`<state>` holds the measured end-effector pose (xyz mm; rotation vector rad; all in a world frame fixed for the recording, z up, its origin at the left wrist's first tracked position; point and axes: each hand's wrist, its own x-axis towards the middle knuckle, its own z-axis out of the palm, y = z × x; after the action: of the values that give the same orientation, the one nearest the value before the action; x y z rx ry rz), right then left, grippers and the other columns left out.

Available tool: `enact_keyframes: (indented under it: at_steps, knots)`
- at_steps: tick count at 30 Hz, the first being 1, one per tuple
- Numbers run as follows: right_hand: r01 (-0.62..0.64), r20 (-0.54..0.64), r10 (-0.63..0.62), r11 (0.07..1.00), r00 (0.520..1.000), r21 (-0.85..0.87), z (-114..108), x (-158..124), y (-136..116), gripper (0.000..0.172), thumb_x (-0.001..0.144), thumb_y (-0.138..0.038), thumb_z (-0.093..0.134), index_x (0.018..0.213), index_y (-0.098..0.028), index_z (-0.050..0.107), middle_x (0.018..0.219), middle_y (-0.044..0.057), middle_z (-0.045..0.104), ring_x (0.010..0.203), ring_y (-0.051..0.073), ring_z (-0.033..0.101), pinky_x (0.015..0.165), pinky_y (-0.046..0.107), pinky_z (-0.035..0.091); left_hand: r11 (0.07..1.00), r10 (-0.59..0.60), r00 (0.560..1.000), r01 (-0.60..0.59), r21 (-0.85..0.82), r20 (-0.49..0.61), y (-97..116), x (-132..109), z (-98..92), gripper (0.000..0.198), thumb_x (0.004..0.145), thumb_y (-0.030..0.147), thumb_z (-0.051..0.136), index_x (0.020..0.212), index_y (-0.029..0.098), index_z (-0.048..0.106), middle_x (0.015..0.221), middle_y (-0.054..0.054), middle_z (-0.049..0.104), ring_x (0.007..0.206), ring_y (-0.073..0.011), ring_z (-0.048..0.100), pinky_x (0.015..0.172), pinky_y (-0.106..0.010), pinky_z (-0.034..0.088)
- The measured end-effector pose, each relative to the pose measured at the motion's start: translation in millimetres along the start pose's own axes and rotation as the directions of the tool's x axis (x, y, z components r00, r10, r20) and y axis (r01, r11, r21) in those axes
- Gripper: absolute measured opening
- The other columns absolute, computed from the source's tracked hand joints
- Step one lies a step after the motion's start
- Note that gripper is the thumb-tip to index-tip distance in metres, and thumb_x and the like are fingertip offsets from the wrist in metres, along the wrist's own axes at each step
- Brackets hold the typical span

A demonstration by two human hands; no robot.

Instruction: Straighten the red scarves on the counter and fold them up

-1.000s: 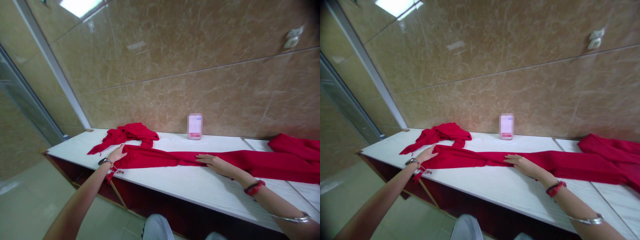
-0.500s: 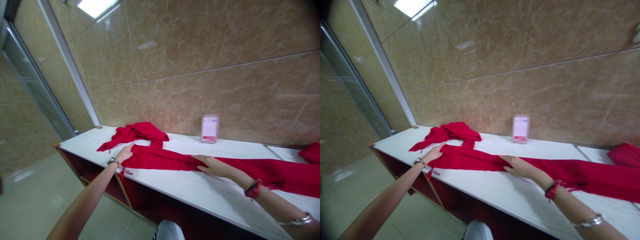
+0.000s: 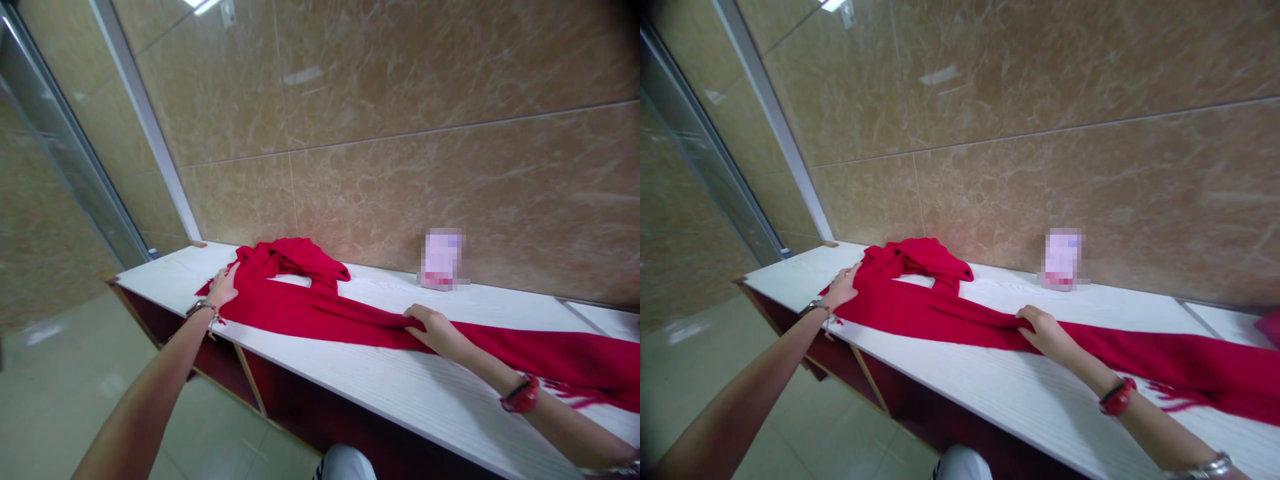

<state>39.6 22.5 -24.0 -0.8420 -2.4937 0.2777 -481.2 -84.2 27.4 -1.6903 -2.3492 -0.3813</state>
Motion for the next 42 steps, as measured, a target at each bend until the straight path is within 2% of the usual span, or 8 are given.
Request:
enact_keyframes:
  at_steps: [2, 5, 14, 18, 22, 28, 34, 42]
  knots:
    - [0.03, 0.038, -0.031, 0.999, 0.999, 0.029, -1.2, -1.6, -4.4, 0.019, 0.075, -0.019, 0.044, 0.087, -0.019, 0.058, 0.089, 0.009, 0.063, 0.083, 0.021, 0.06, 0.078, 0.036, 0.049, 0.992, 0.109, 0.994, -0.11, 0.067, 0.027, 21.2, -2.4, 4.4, 0.08, 0.066, 0.013, 0.054, 0.139, 0.022, 0.022, 0.143, -0.014, 0.024, 0.131, -0.0335, 0.021, 0.102, -0.054, 0.022]
    - [0.02, 0.108, -0.027, 0.997, 0.994, 0.07, -1.4, -4.5, -9.1, 0.022, 0.078, -0.021, 0.043, 0.096, -0.02, 0.057, 0.1, 0.008, 0.063, 0.092, 0.021, 0.06, 0.084, 0.035, 0.048, 0.922, 0.367, 0.916, -0.381, 0.064, 0.161, 54.8, -0.5, 10.3, 0.068, 0.075, 0.02, 0.049, 0.138, 0.029, 0.024, 0.147, -0.006, 0.019, 0.135, -0.0291, 0.01, 0.104, -0.054, 0.013]
    - [-0.005, 0.203, 0.004, 1.0, 0.979, 0.001, -4.5, -8.4, -10.4, 0.033, 0.084, -0.014, 0.032, 0.11, -0.02, 0.052, 0.103, 0.009, 0.065, 0.094, 0.02, 0.062, 0.082, 0.034, 0.048, 0.925, 0.326, 0.885, -0.371, 0.081, 0.334, 90.3, 38.6, 25.6, 0.052, 0.069, 0.006, 0.047, 0.118, 0.02, 0.054, 0.113, -0.01, 0.058, 0.109, -0.0266, 0.051, 0.095, -0.042, 0.035]
    - [-0.044, 0.151, 0.046, 0.999, 0.988, -0.013, -4.1, -10.9, -8.3, 0.034, 0.086, -0.015, 0.03, 0.112, -0.019, 0.051, 0.106, 0.01, 0.065, 0.096, 0.021, 0.061, 0.082, 0.036, 0.048, 0.897, 0.404, 0.876, -0.436, 0.076, 0.263, 81.2, 35.7, -2.0, 0.033, 0.072, 0.007, 0.046, 0.1, 0.016, 0.062, 0.105, -0.009, 0.058, 0.103, -0.0218, 0.053, 0.093, -0.03, 0.038]
    - [0.026, 0.069, -0.024, 0.999, 0.997, -0.032, -2.7, -17.5, -1.0, 0.039, 0.087, -0.014, 0.031, 0.121, -0.02, 0.048, 0.117, 0.01, 0.06, 0.105, 0.02, 0.057, 0.09, 0.038, 0.046, 0.885, 0.43, 0.899, -0.438, 0.159, 0.082, 55.3, 1.0, -20.9, 0.034, 0.076, 0.007, 0.041, 0.103, 0.019, 0.057, 0.108, -0.007, 0.054, 0.105, -0.0201, 0.051, 0.092, -0.029, 0.039]
    - [0.193, 0.182, -0.18, 0.98, 0.967, -0.057, -6.0, -28.2, -2.5, 0.042, 0.087, -0.012, 0.034, 0.124, -0.021, 0.05, 0.127, 0.008, 0.053, 0.117, 0.02, 0.048, 0.099, 0.038, 0.039, 0.892, 0.314, 0.92, -0.37, 0.261, 0.233, 16.6, -46.5, -1.8, 0.033, 0.078, 0.01, 0.045, 0.106, 0.021, 0.056, 0.114, -0.007, 0.055, 0.1, -0.0225, 0.056, 0.081, -0.031, 0.045]
    - [0.152, 0.105, -0.143, 0.984, 0.984, -0.088, -11.7, -30.6, -0.8, 0.045, 0.086, -0.009, 0.031, 0.127, -0.018, 0.048, 0.127, 0.009, 0.052, 0.115, 0.019, 0.05, 0.098, 0.039, 0.041, 0.893, 0.363, 0.932, -0.354, 0.278, 0.019, 5.4, -51.9, -1.2, 0.032, 0.074, 0.017, 0.048, 0.105, 0.013, 0.058, 0.11, -0.016, 0.058, 0.109, -0.0308, 0.05, 0.095, -0.044, 0.036]
    - [0.248, 0.198, -0.232, 0.967, 0.952, -0.061, -18.2, -32.8, -0.6, 0.044, 0.087, -0.009, 0.033, 0.126, -0.022, 0.049, 0.129, 0.005, 0.051, 0.12, 0.018, 0.044, 0.102, 0.038, 0.037, 0.883, 0.363, 0.893, -0.421, 0.207, 0.266, -2.8, -55.5, 1.3, 0.031, 0.073, 0.007, 0.04, 0.097, 0.014, 0.058, 0.103, -0.011, 0.061, 0.099, -0.0222, 0.057, 0.089, -0.032, 0.042]
